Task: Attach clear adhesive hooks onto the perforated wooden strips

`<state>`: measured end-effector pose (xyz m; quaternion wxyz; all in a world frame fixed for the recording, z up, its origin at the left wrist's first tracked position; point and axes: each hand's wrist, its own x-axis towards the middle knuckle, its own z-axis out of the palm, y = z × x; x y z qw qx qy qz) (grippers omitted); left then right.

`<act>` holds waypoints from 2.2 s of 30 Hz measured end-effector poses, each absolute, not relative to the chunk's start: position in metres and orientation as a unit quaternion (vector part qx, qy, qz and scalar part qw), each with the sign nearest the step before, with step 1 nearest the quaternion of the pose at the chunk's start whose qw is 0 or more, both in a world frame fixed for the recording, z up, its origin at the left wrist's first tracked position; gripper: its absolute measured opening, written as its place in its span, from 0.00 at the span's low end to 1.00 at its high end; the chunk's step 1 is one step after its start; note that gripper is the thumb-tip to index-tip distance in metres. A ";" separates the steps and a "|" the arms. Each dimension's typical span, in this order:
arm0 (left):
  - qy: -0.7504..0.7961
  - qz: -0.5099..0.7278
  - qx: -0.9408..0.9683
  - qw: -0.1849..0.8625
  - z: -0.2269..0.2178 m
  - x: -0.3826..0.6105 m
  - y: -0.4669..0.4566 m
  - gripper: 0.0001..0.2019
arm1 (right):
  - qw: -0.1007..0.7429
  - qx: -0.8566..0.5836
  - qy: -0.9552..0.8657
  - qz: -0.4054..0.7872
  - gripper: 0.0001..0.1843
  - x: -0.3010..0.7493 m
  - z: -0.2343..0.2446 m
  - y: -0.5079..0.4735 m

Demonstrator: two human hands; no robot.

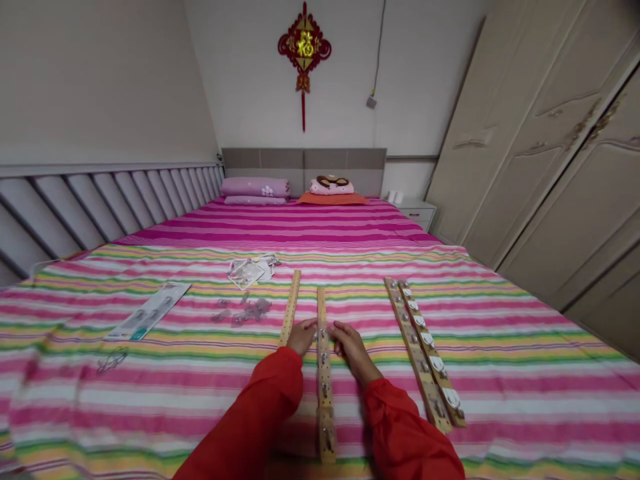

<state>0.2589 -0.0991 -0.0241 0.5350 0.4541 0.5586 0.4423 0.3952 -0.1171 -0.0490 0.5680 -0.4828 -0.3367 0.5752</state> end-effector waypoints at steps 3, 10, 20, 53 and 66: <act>0.553 0.460 0.453 0.526 -0.011 0.237 -0.103 0.20 | 0.575 -0.472 -0.347 0.571 0.20 0.396 -0.047 -0.119; 0.662 0.565 0.418 0.262 0.004 0.149 -0.088 0.10 | 0.571 -0.469 -0.373 0.562 0.21 0.395 -0.049 -0.118; 0.754 0.500 0.385 0.183 -0.022 0.129 -0.081 0.08 | 0.577 -0.470 -0.366 0.559 0.23 0.397 -0.050 -0.119; 0.364 0.597 0.125 0.704 0.031 0.162 -0.181 0.06 | 0.636 -0.442 -0.338 0.535 0.16 0.393 -0.024 -0.152; 0.387 0.456 0.116 0.793 0.051 0.194 -0.208 0.07 | 0.603 -0.389 -0.546 0.432 0.13 0.361 0.039 -0.199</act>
